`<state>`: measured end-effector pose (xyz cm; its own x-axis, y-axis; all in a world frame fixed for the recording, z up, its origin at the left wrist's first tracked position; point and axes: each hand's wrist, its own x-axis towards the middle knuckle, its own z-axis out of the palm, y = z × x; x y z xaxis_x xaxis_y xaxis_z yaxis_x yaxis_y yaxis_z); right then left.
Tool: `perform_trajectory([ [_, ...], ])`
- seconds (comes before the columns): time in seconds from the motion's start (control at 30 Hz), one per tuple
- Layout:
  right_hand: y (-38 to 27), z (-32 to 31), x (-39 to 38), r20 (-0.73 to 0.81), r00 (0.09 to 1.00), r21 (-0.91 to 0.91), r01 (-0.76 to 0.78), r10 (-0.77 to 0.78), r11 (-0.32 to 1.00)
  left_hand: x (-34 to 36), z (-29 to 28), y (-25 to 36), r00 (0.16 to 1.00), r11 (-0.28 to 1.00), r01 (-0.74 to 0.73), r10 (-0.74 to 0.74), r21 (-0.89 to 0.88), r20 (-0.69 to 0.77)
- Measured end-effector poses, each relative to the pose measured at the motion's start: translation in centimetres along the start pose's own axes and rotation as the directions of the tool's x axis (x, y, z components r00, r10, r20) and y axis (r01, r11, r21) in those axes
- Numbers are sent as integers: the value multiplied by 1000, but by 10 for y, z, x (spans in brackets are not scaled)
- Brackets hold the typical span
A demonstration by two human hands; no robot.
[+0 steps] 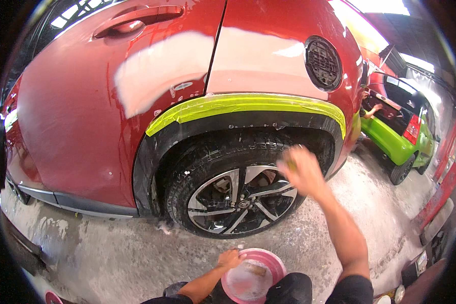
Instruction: The person scrubs the rear wheel arch and side panel of a red car using a sponge and soapy water from a pink bucket. They repeatedly dip the sponge into the bucket and scrub the same area around the wheel arch and fuel cap.
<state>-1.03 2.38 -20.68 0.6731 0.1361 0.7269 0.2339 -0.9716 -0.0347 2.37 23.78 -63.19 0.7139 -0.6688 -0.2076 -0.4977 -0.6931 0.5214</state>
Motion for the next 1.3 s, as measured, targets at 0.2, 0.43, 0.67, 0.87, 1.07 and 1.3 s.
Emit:
perform_trajectory([
  [0.2, 40, 111, -356, 570, 783, -11, -294, 248, 956, -10, 8, 8, 876, 960, -277, 263, 23, -403],
  [0.43, -19, 140, -417, 539, 786, 98, -414, 302, 905, -13, -221, 112, 52, 900, -271, 367, 341, -929],
  [0.67, -6, 150, -426, 519, 769, 65, -471, 374, 880, 20, -474, 182, -248, 976, 53, -190, -209, -950],
  [0.87, -6, 148, -433, 469, 783, 77, -497, 408, 864, 13, -469, 172, -348, 979, -156, -181, -134, -920],
  [1.07, -8, 151, -430, 447, 788, 103, -515, 423, 851, 22, -462, 115, -421, 991, -108, 32, 85, -907],
  [1.3, -17, 145, -425, 441, 762, 101, -567, 474, 818, 21, -460, 111, -355, 982, 66, 190, 178, -915],
])
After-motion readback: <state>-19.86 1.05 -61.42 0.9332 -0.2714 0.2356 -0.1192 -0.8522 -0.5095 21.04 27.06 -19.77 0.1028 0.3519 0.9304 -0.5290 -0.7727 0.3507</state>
